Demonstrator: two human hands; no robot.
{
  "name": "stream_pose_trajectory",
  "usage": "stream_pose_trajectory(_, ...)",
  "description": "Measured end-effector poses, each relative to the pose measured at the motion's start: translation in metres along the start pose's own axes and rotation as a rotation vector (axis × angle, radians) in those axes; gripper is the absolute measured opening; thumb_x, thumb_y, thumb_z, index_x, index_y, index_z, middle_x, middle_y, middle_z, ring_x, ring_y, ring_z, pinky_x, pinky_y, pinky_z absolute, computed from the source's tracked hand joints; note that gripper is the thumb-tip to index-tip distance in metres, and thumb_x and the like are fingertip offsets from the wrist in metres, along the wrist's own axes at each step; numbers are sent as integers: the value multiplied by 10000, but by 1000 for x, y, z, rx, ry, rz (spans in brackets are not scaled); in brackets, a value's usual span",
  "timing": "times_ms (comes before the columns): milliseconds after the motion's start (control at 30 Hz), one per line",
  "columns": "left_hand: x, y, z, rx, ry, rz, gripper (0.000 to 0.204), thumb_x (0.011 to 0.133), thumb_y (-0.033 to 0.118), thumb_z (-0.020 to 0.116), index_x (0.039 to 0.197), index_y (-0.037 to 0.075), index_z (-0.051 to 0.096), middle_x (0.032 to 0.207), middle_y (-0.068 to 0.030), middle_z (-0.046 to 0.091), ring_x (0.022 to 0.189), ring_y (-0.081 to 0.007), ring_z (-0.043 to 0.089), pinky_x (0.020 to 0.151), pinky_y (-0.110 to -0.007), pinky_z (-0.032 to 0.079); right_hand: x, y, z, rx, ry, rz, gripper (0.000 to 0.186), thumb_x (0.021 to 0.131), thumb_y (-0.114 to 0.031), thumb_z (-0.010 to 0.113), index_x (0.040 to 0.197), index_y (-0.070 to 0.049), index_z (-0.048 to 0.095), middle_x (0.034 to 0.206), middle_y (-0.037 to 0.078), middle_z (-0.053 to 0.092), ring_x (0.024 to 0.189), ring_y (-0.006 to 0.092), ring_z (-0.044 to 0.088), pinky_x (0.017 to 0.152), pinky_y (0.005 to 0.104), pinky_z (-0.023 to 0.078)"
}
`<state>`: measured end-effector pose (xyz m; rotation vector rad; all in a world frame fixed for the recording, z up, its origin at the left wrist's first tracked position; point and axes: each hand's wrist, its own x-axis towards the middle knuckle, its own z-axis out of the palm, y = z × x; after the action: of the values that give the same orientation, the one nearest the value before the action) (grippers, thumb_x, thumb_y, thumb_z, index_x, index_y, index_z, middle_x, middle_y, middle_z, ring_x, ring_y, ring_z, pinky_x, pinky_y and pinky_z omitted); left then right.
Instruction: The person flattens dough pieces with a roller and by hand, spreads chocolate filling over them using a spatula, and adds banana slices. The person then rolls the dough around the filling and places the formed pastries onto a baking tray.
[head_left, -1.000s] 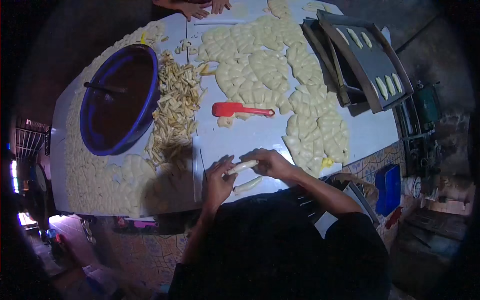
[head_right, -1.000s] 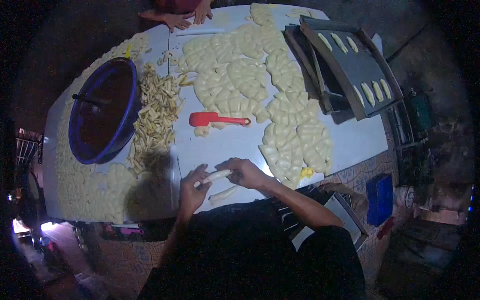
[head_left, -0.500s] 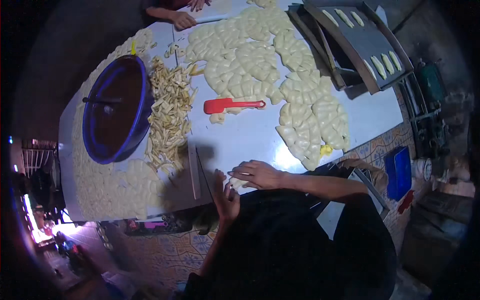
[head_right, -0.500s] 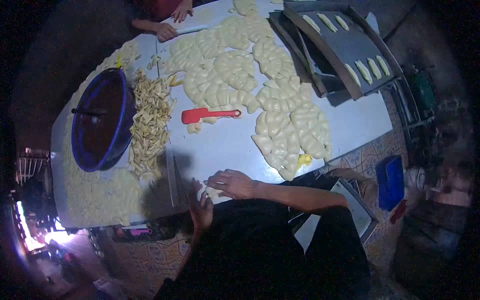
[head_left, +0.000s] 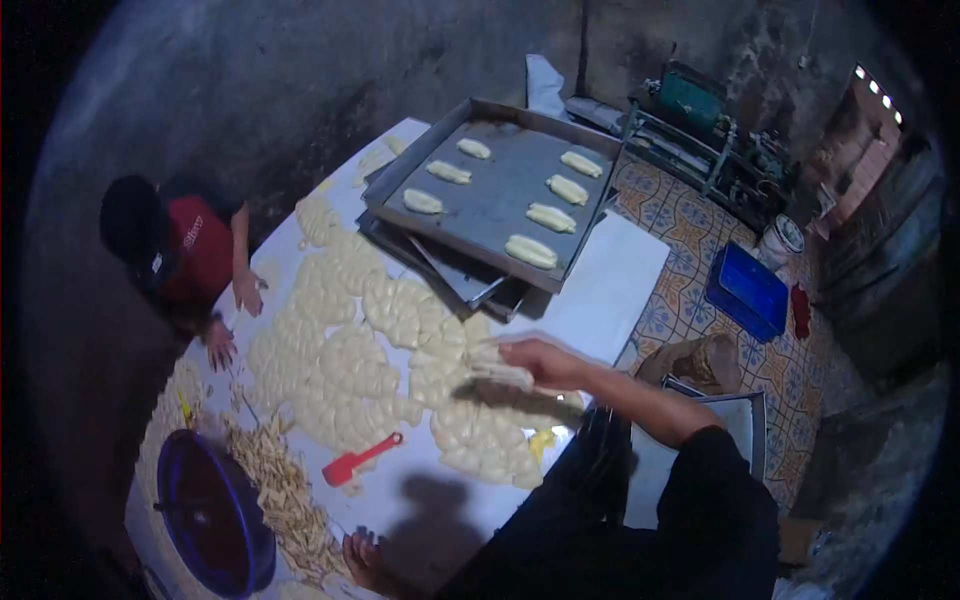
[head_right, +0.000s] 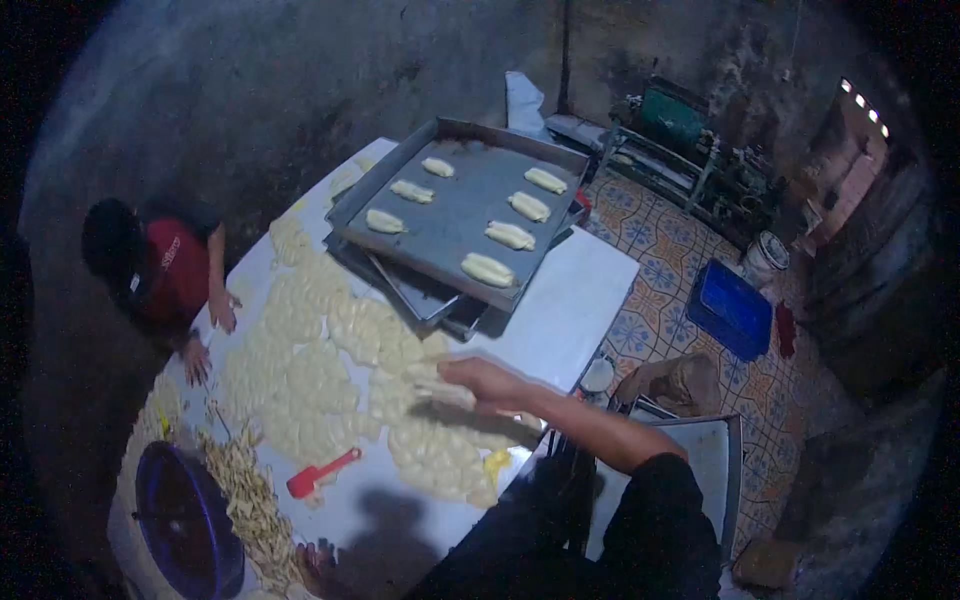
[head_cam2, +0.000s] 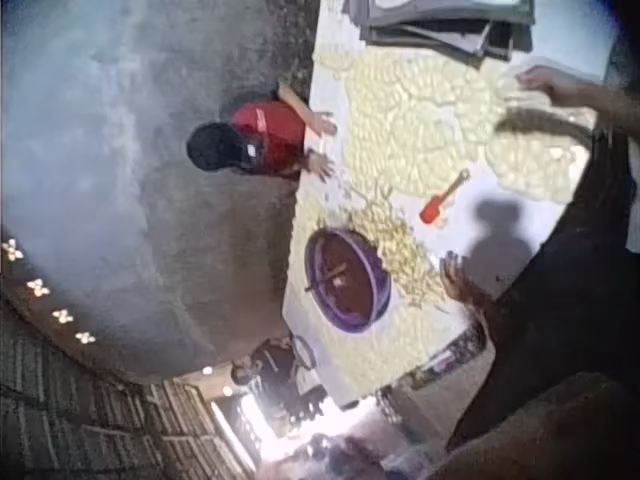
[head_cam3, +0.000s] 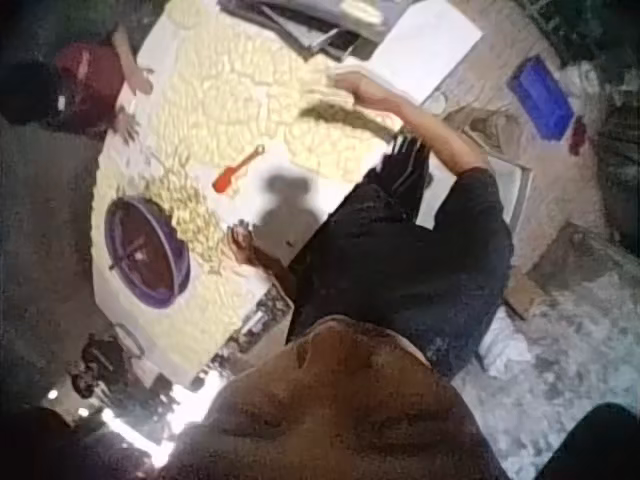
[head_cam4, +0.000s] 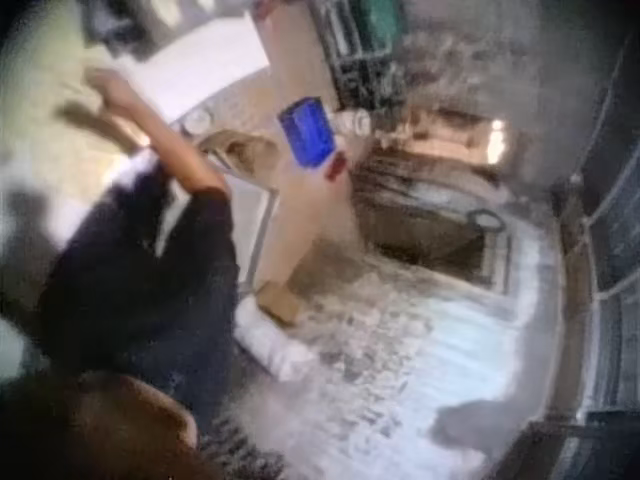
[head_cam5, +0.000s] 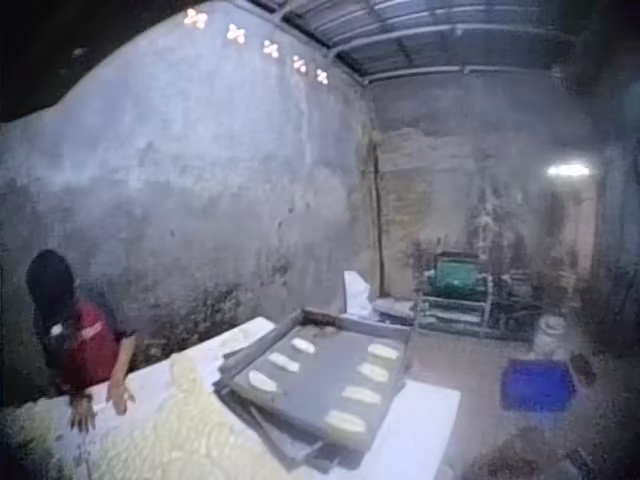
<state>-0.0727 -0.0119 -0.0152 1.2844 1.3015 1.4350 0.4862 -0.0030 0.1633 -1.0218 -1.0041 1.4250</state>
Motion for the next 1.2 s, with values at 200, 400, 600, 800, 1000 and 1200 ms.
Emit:
stream_pose_trajectory(200, 25, 34, 117, -474, -131, -293, 456, 953, 76, 625, 1376, -59, 520, 1240, -222, 650, 1052, -262, 673, 915, -359, 569, 88, -139, -148, -755, 621, -476, 387, 987, -206, 607, 1329, -28, 646, 1199, 164, 720, 1024, 233, 683, 900, 366, 519)
stream_pose_trajectory(400, 29, 104, 200, -180, -140, -380, 387, 951, 66, 591, 1326, -28, 567, 1195, -150, 667, 1069, -212, 661, 911, -308, 539, 163, -55, -222, -1091, 272, -188, 579, 907, -266, 664, 1408, 4, 562, 1264, 253, 667, 1170, 401, 632, 1059, 417, 452)
stream_pose_trajectory(600, -14, 85, 135, 370, 22, 39, 420, 1030, 283, 592, 1229, -86, 618, 1188, -186, 672, 1043, -270, 673, 844, -360, 549, 54, -100, -135, -713, 692, -483, 453, 993, -79, 504, 1437, 5, 534, 1330, 200, 658, 1132, 284, 688, 984, 351, 514)
stream_pose_trajectory(800, -48, 67, 79, 572, 132, 63, 316, 997, 144, 579, 1221, -69, 643, 1151, -181, 692, 1037, -281, 667, 878, -351, 539, -110, 30, -29, -1133, 688, -186, 532, 964, -95, 559, 1473, 25, 461, 1506, 285, 466, 1416, 445, 439, 1143, 494, 376)
stream_pose_trajectory(1000, -46, 44, 84, 510, 10, 46, 311, 985, 147, 582, 1202, -63, 654, 1137, -171, 694, 1033, -273, 664, 880, -352, 533, -201, 166, 46, -1299, 643, 169, 627, 995, -272, 578, 1536, -31, 373, 1617, 341, 189, 1497, 525, 210, 1181, 575, 266)
stream_pose_trajectory(1200, -39, 54, 92, 374, -154, -28, 306, 972, 150, 586, 1182, -58, 665, 1123, -161, 696, 1029, -265, 661, 882, -353, 527, -188, 187, 79, -1370, 582, 143, 600, 999, -316, 570, 1551, -152, 403, 1631, 329, 180, 1520, 495, 177, 1167, 588, 242)
